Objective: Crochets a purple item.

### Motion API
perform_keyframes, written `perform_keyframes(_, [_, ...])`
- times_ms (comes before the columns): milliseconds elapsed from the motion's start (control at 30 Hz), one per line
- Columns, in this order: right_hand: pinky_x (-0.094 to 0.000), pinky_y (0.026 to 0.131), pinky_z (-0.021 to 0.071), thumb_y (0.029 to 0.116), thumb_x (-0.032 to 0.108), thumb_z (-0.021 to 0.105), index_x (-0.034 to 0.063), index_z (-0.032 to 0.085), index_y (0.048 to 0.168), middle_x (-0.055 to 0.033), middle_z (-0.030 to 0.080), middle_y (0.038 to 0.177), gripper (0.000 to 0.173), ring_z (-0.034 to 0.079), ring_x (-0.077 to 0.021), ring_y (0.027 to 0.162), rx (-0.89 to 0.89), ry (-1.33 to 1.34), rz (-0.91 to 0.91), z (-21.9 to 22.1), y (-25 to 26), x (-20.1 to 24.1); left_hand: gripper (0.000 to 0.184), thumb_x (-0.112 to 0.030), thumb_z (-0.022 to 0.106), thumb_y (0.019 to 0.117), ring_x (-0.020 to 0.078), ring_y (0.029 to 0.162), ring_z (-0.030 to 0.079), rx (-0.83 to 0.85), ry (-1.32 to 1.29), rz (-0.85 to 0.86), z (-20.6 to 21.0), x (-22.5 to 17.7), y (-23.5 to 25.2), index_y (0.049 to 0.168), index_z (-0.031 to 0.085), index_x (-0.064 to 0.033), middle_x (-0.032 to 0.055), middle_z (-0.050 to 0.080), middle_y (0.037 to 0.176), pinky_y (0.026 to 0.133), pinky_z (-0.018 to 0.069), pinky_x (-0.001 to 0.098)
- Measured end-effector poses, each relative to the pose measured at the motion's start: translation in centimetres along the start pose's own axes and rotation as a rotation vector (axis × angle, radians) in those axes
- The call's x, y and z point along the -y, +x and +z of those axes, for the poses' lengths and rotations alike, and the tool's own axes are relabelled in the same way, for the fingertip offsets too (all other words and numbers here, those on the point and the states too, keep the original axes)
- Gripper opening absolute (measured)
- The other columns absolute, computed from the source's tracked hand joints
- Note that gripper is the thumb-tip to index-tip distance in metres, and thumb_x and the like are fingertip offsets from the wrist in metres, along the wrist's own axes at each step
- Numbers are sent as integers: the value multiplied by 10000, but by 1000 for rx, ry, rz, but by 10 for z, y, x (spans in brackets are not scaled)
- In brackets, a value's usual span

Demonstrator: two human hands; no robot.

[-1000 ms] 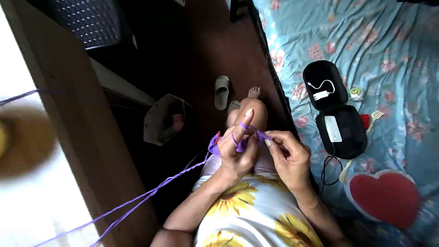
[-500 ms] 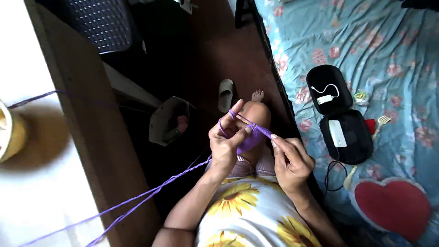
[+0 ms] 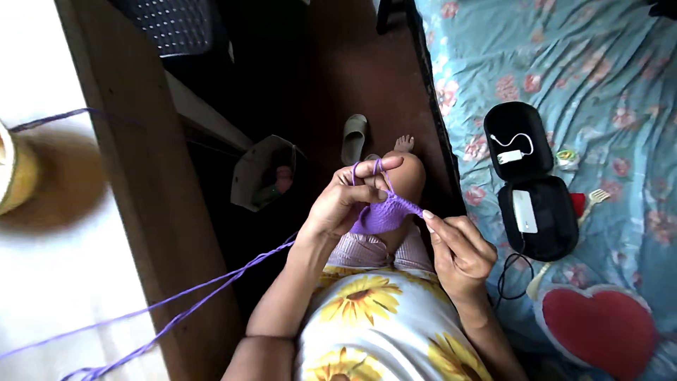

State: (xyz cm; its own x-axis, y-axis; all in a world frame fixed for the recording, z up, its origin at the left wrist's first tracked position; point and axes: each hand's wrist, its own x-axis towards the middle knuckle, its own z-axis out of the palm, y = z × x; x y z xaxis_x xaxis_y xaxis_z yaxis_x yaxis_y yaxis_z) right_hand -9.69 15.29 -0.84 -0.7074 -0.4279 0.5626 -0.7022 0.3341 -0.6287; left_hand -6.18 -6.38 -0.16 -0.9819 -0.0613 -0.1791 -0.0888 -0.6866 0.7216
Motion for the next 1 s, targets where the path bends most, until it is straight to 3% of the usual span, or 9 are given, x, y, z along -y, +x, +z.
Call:
perform_keyframes(333, [-114,747,529,942,26,687,2,795,1007,-53,681,850,128,627,1,804,55,243,140,-3,-1,-2,382,30,560,828,60,659,662,65,-62,-20,-6,3,-1,1171,721,-20,39,716,784,614,559,210])
perform_keyframes(633, [-132,741,551,919,12,699,-1,794,1015,-5,700,860,136,634,7,799,88,412,289,-8,0,-4,454,60,544,834,48,661,645,21,-1,-15,4,5,-5,1259,680,-22,19,708,791,615,547,199])
perform_keyframes(767, [-134,630,513,922,13,689,47,802,1035,33,735,894,163,601,33,711,108,672,490,-6,-3,-5,454,48,551,828,57,654,644,39,-50,-36,6,7,-5,1259,681,-16,30,702,776,617,550,207])
perform_keyframes(867, [-118,573,448,943,5,656,60,791,1099,26,755,937,213,542,63,643,124,800,590,-1,-1,-4,470,43,549,828,48,647,636,31,-77,-46,8,13,-3,1275,673,-33,23,700,779,605,540,198])
perform_keyframes(1000, [-104,590,439,972,30,625,84,758,1219,40,755,1018,286,530,83,663,189,817,579,3,-1,-7,443,43,548,827,46,663,633,23,-104,-73,9,23,-3,1232,694,-59,8,690,792,620,539,201])
